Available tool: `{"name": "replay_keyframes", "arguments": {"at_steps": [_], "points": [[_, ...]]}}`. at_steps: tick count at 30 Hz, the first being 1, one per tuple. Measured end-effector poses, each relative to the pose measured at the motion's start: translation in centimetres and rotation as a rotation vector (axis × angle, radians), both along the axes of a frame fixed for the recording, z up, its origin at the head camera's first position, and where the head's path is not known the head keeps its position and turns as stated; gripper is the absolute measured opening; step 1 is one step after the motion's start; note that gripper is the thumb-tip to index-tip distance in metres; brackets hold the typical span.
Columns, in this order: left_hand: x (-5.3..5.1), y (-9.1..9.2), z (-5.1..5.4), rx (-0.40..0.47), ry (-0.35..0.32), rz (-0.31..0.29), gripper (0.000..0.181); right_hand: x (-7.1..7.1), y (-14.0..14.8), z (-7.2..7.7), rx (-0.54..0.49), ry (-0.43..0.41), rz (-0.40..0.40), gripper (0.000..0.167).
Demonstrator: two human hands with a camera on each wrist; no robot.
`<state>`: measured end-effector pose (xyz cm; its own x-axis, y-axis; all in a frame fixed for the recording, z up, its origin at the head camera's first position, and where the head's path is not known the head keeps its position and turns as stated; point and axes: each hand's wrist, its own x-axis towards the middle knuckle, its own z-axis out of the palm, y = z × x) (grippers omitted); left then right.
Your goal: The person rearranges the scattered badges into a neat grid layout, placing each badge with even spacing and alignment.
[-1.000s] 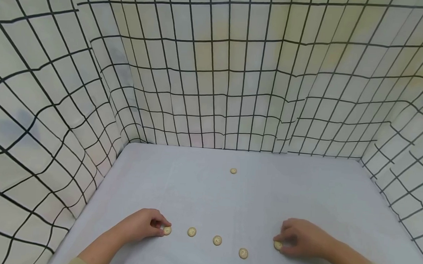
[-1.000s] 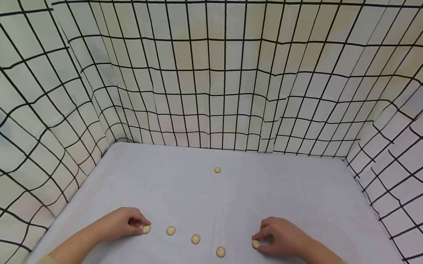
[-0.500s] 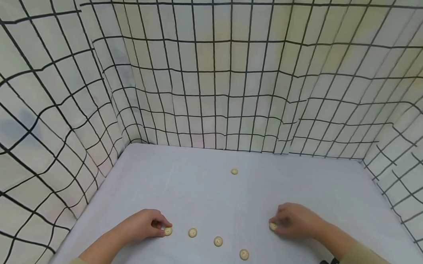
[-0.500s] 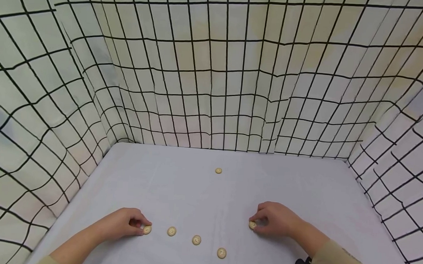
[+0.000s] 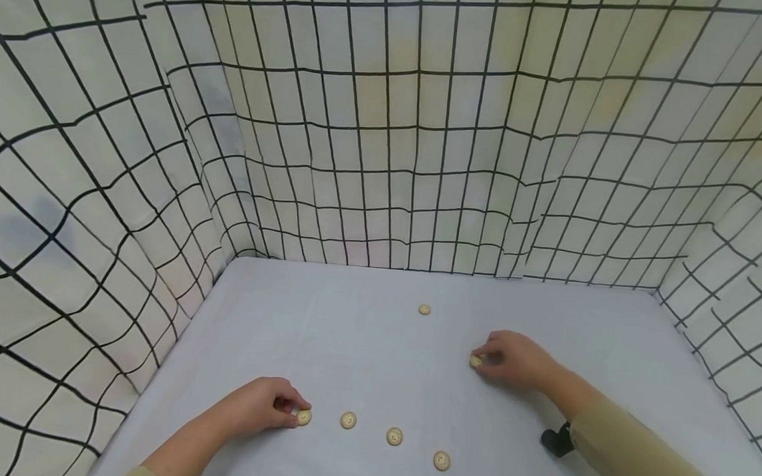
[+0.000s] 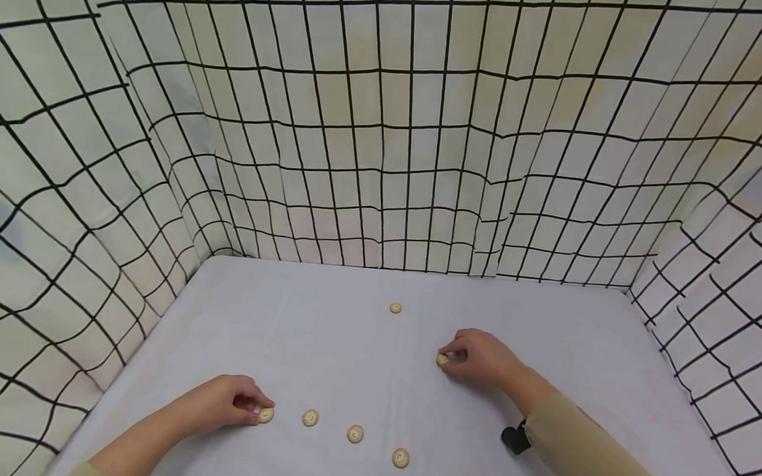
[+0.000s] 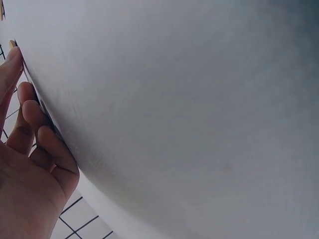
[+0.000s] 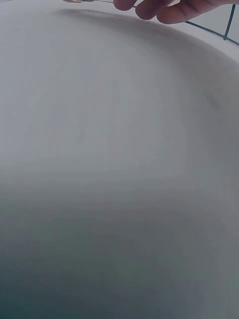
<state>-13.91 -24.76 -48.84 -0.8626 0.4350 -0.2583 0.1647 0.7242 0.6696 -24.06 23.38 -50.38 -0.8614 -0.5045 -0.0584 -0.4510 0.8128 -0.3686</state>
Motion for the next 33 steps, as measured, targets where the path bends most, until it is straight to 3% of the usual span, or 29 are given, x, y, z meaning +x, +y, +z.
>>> {"name": "replay_keyframes", "arguments": {"at_steps": [5,16,23,33], "points": [[0.1,0.0,0.1,0.0,-0.004,0.01,0.016,-2.0,-1.4,0.4,-0.022,-0.074,-0.127,0.027],[0.1,0.0,0.0,0.005,-0.005,0.013,0.017,-5.8,-3.3,0.2,-0.063,-0.096,-0.241,0.032],[0.0,-0.1,-0.1,0.015,-0.017,0.011,0.017,-6.5,-4.7,0.5,-0.085,-0.079,-0.342,0.033],[-0.1,-0.2,0.1,0.018,-0.024,-0.002,0.018,-7.2,-5.5,-0.3,-0.079,-0.086,-0.408,0.037]]}}
